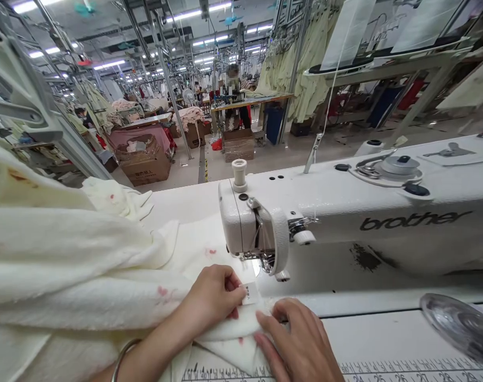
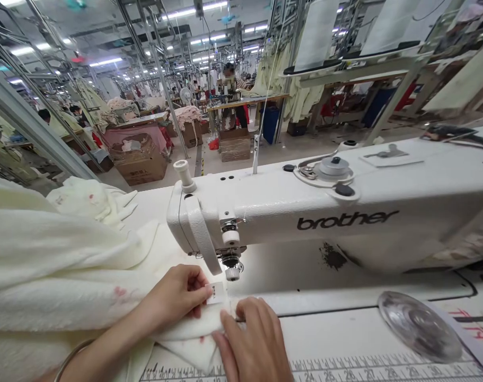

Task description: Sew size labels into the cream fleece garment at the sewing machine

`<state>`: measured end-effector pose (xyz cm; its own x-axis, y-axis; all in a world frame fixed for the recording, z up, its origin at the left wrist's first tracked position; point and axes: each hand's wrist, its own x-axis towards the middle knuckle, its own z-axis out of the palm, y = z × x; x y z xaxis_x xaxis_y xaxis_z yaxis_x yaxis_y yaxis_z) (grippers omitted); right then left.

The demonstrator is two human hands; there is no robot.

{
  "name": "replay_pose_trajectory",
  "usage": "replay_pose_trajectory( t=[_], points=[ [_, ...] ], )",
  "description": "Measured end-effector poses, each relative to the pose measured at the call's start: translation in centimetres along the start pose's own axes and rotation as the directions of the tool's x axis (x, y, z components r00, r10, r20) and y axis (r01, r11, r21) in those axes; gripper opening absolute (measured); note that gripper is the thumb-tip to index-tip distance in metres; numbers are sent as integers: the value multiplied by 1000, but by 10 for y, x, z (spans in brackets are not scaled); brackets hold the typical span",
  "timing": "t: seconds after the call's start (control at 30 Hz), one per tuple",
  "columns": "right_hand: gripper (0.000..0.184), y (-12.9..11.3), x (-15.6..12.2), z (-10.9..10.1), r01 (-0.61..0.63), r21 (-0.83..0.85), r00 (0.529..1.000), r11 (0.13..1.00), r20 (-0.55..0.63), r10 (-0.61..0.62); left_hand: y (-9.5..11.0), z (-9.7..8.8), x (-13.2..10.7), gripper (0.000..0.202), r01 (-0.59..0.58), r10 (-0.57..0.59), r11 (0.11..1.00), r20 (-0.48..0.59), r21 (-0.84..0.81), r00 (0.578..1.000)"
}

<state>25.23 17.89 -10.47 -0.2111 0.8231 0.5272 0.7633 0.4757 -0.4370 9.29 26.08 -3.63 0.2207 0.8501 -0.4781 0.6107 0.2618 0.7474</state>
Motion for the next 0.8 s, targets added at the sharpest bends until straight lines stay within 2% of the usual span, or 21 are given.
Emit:
replay_pose_trajectory(
  t=[0.13,0.23,0.37,0.47,0.63,0.8],
  points=[
    [19,-2,5,5,-85,15,996,996,-4,85,-4,3,2,12,22,-23,999,9,25,1000],
    [13,-2,4,8,-74,12,996,997,-39,75,-3,3,4,10,36,-36,999,4,16,999],
    [27,3,0,9,-13,-59,999,998,-47,11,-2,3,5,9,46,-46,999,4,-8,999],
    [27,5,-1,9,55,-71,997,996,-51,-58,-1,4,6,7,57,-57,998,0,-12,998],
    [26,2,-1,9,-16,-42,999,999,-47,14,-2,4,4,7,66,-66,998,-7,-4,998],
    [26,0,-1,10,-19,-34,999,999,-43,18,-4,6,6,8,42,-42,999,-10,31,999]
  ],
)
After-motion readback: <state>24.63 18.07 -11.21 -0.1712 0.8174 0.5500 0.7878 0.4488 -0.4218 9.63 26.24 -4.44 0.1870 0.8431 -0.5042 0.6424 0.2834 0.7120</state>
